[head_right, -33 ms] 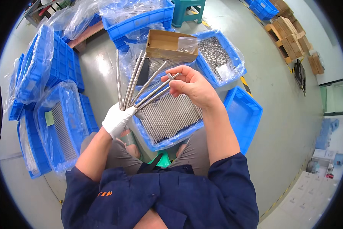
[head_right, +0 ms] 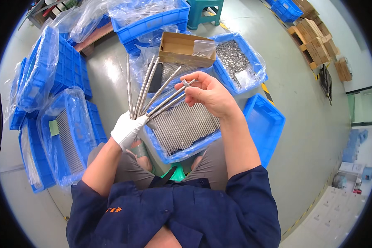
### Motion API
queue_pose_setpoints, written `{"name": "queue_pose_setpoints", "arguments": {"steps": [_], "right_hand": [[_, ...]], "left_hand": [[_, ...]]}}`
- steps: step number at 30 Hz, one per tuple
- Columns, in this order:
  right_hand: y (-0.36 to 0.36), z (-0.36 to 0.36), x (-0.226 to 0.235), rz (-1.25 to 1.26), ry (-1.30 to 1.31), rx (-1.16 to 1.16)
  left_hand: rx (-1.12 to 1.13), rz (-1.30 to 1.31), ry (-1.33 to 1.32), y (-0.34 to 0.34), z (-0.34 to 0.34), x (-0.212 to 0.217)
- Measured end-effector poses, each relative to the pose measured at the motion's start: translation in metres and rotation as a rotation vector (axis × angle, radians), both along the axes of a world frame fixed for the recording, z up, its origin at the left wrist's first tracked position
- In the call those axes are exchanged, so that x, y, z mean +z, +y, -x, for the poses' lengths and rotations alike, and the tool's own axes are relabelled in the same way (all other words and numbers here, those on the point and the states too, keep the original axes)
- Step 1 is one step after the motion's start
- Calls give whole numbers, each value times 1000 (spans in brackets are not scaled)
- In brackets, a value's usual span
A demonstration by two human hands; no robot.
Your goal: The person tests metal rods by sliding a circular metal ring gauge onto their ends, places the rods into a blue plastic crate, and picks up more metal rods to test.
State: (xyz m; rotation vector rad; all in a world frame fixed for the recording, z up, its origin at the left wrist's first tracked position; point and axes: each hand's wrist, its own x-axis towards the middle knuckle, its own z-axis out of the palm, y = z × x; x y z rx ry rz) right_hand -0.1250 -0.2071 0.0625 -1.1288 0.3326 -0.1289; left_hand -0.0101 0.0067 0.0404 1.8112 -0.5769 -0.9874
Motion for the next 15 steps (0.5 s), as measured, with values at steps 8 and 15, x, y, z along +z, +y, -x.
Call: {"name": "queue_pose_setpoints", "arguments": {"steps": [8, 15], "right_hand": [[2, -4, -2, 82, 23, 7], [32, -11, -9, 23, 56, 69]], "left_hand": [[6, -51, 38, 1, -3, -2], [64, -79, -5, -2, -2, -1]]}}
